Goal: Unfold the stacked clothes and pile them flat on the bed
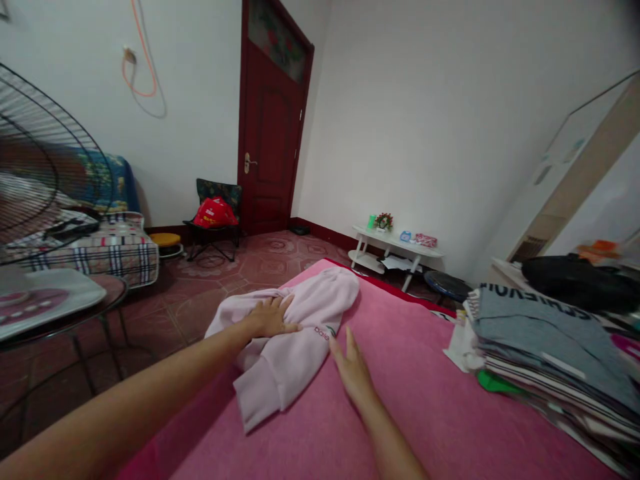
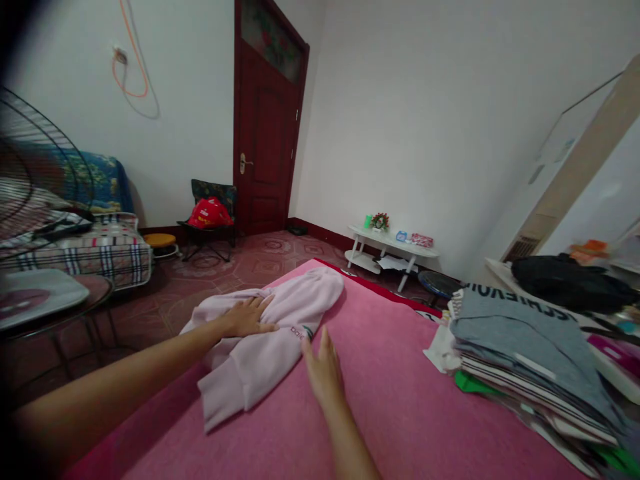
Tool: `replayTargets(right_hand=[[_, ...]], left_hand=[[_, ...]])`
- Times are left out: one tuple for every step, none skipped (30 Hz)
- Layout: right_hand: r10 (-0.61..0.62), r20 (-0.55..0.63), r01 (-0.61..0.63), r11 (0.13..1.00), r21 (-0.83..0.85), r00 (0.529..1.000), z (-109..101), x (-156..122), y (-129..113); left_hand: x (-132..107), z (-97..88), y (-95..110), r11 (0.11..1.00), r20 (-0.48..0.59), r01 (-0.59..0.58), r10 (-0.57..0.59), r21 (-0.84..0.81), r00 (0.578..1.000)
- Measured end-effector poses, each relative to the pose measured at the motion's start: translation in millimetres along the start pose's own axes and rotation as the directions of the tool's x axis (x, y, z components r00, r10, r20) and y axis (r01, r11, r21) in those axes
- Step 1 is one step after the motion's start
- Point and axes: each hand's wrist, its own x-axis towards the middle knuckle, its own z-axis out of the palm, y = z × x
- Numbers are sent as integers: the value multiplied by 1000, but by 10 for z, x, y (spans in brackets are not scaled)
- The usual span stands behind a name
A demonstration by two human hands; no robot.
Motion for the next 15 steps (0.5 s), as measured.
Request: replayTargets(right_hand=[[-47,50,49,998,-42,998,127,-159,39],[-87,99,95,992,-78,991,214,-289,46],[-128,145,145,983,-109,981,267,-386,27],[-156,182,180,975,-129,971,296,-450,-13],[-164,205,194,971,-138,965,306,-486,-63],[-161,217,195,970,-143,963,305,-503,-114],[-153,226,189,971,-147,962,297,-508,-159],[-146,235,184,971,-151,961,285,-510,-194],[-143,249,185,971,-152,958,269,-512,-218],[-149,269,193,971,-143,952,251,-520,-230],[-164,295,207,971,-123,941,231,-532,-233],[-183,322,223,970,-92,929,211,-548,-230],[-203,350,236,970,-53,915,190,-567,-225],[-219,371,240,971,-12,902,170,-587,-221],[-228,385,237,971,26,894,151,-603,-219]], left_hand=[[30,132,-39,1000,-5,5,-5,4,1000],[42,206,-70,1000,-8,4,-4,4,1000],[41,234,-91,1000,-17,2,-2,3,1000],[29,226,-102,1000,-25,5,-5,0,1000],[10,197,-102,1000,-29,14,-14,-3,999],[-15,158,-92,1000,-37,27,-27,-5,999],[-42,116,-72,999,-49,42,-42,-4,998],[-69,74,-44,999,-59,52,-52,-2,997],[-92,33,-10,998,-64,56,-56,2,996],[-109,-11,25,999,-63,54,-53,6,997],[-118,-63,58,999,-58,51,-50,11,997],[-118,-126,82,999,-44,49,-48,19,998],[-109,-201,93,999,-21,45,-45,19,999],[-96,-288,86,999,10,35,-35,0,999],[-82,-382,58,999,43,19,-17,-46,999]])
